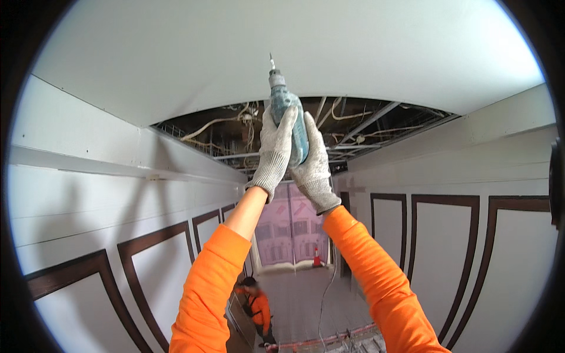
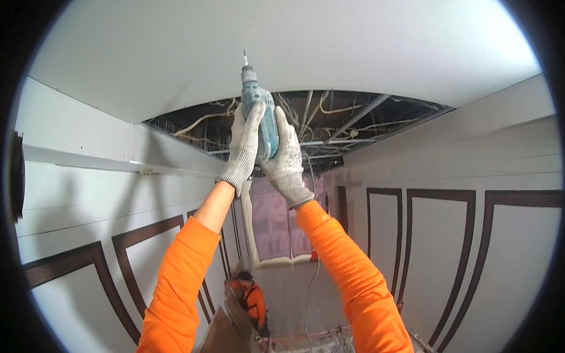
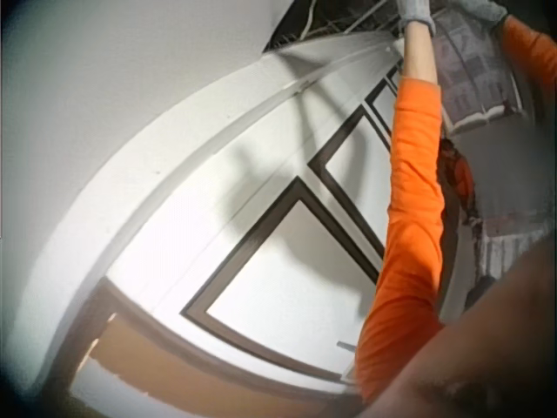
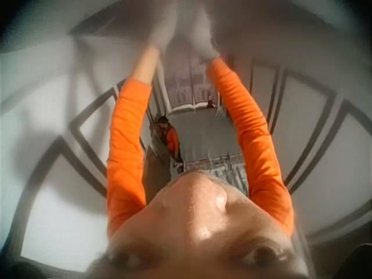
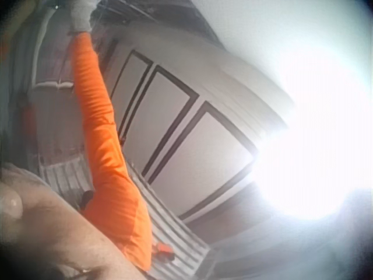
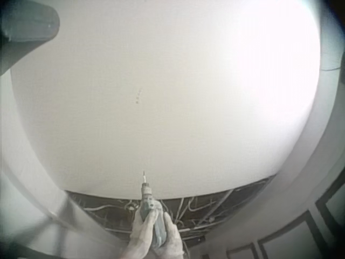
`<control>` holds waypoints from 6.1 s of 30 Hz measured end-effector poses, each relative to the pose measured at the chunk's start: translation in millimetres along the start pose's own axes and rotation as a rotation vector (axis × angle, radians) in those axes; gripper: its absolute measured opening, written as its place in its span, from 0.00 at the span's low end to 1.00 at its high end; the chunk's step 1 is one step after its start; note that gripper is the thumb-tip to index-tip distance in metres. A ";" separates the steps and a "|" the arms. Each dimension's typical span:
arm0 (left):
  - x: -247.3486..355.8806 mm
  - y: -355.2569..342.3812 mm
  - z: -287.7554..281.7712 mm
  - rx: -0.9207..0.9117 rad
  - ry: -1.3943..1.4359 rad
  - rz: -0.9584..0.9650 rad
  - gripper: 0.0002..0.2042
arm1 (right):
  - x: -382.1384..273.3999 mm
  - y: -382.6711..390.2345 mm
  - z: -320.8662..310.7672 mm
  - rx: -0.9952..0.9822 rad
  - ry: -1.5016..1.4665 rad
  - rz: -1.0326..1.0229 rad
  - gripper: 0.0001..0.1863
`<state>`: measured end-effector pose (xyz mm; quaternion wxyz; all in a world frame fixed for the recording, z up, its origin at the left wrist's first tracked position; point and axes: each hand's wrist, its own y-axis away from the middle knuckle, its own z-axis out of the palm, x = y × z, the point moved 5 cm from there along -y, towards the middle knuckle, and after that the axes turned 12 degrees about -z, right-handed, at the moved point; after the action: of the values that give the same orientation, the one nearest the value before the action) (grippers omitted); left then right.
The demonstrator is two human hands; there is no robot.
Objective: The person uses a drill to make holes in the ceiling panels while standing on a mobile scaffolding platform. The person handles boards and tools to secure the ceiling structures.
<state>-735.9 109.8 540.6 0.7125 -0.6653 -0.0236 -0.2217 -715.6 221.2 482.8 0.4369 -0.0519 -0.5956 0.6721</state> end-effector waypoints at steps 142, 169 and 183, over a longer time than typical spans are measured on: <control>-35.1 -84.3 -29.0 -0.045 -0.270 -0.052 0.42 | 53.0 -3.9 75.3 -0.022 0.046 0.185 0.54; -26.6 -80.0 -22.9 0.030 -0.392 -0.123 0.49 | 52.4 -8.2 65.8 -0.045 0.146 0.171 0.54; -20.4 -86.0 -21.4 -0.063 -0.358 -0.103 0.53 | 55.0 -14.3 69.0 -0.078 0.206 0.179 0.55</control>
<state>-789.8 93.7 612.1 0.6632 -0.7142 -0.1773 -0.1365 -782.5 203.5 539.3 0.4315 -0.1905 -0.5662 0.6760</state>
